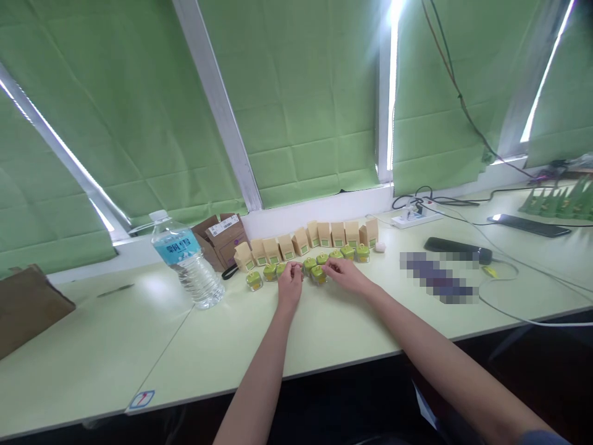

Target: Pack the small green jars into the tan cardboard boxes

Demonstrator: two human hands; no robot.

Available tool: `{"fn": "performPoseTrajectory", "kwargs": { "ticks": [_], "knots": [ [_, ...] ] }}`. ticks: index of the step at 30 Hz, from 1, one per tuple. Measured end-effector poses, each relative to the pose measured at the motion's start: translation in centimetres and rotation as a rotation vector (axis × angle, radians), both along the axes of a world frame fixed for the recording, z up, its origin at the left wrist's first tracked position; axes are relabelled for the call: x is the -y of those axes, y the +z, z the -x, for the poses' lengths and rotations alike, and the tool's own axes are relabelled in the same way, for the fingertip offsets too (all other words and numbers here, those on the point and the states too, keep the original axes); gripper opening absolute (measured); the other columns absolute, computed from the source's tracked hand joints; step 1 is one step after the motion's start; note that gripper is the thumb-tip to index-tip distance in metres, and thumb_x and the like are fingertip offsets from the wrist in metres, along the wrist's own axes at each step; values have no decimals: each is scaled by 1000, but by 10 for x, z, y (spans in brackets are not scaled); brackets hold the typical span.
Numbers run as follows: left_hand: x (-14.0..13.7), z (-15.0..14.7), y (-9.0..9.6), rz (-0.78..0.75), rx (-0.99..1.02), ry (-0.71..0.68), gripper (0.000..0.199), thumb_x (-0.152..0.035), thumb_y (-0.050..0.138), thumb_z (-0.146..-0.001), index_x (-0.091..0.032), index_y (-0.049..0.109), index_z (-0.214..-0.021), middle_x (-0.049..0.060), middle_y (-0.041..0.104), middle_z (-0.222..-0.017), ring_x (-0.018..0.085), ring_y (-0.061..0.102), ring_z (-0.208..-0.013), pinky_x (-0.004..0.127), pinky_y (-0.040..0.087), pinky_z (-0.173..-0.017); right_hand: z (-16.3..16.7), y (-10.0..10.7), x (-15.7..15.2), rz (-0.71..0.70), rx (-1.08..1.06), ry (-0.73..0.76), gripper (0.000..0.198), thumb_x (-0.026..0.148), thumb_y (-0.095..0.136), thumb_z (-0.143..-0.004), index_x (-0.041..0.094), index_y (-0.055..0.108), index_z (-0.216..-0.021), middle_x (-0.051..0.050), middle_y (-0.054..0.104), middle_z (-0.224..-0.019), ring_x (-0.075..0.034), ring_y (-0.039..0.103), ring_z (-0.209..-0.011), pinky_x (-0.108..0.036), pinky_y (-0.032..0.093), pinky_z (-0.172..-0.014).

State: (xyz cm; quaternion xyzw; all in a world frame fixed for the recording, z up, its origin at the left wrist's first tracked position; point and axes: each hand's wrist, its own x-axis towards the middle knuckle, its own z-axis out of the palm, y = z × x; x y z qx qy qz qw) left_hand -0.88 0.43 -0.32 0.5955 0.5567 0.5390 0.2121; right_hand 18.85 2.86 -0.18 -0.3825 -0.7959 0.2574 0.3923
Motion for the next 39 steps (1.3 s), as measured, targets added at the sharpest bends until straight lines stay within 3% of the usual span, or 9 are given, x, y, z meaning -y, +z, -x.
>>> {"fn": "performPoseTrajectory", "kwargs": {
  "ticks": [3, 7, 14, 24, 26, 28, 31, 35, 39],
  "knots": [
    [1, -3, -2, 105, -105, -134, 34, -44, 40, -93, -21, 56, -75, -1, 56, -62, 17, 54, -60, 29, 43, -65, 2, 1, 7, 65, 153, 178, 38, 45, 48, -96, 19, 66, -75, 0, 60, -64, -14, 51, -58, -25, 35, -56],
    [3, -6, -4, 162, -356, -295, 45, -49, 39, -93, -20, 49, -60, -1, 55, -58, 17, 52, -62, 29, 39, -66, 3, -2, 9, 86, 248, 191, 18, 34, 60, -88, 20, 72, -91, 0, 63, -67, -12, 49, -56, -23, 32, -53],
    [4, -6, -3, 176, -361, -279, 25, -40, 45, -89, -22, 57, -77, -2, 63, -65, 17, 56, -66, 27, 39, -68, 2, -5, 4, 84, 227, 180, 17, 29, 59, -88, 20, 72, -94, 0, 64, -67, -12, 49, -53, -23, 31, -51],
    [7, -6, -3, 156, -353, -295, 24, -39, 49, -87, -21, 59, -75, -2, 60, -64, 16, 52, -63, 27, 38, -64, 3, -4, 4, 44, 208, 131, 34, 40, 55, -91, 18, 63, -66, 2, 55, -57, -12, 46, -54, -25, 30, -52],
    [7, -6, -3, 168, -341, -287, 24, -38, 48, -88, -21, 58, -76, -3, 59, -63, 16, 52, -62, 27, 38, -64, 2, -2, 4, 13, 141, 54, 29, 40, 53, -91, 18, 65, -77, 1, 58, -61, -13, 50, -58, -25, 33, -55],
    [8, -6, -3, 174, -325, -277, 23, -38, 48, -88, -21, 58, -76, -3, 59, -62, 15, 52, -60, 27, 38, -63, 1, -1, 3, 2, 65, -6, 25, 38, 52, -92, 20, 65, -105, 1, 62, -67, -15, 56, -63, -25, 38, -59],
    [8, -6, -3, 165, -313, -274, 23, -39, 49, -87, -21, 59, -76, -3, 58, -61, 15, 51, -60, 27, 38, -62, -1, -4, 2, 50, 69, 20, 42, 36, 54, -92, 24, 51, -132, 2, 64, -69, -18, 60, -66, -28, 42, -63],
    [9, -6, -3, 166, -328, -285, 24, -40, 49, -86, -21, 58, -75, -2, 57, -62, 16, 49, -61, 27, 37, -62, -2, -6, 4, 119, 122, 121, 49, 44, 57, -90, 22, 47, -133, 3, 62, -64, -18, 58, -59, -28, 42, -58],
    [10, -6, -1, 136, -295, -309, 32, -44, 47, -87, -20, 54, -67, -3, 53, -59, 15, 47, -59, 26, 35, -61, -2, -3, 7, 170, 84, 152, 41, 52, 52, -92, 22, 51, -120, 5, 59, -59, -17, 55, -52, -27, 39, -53]
  ]
}}
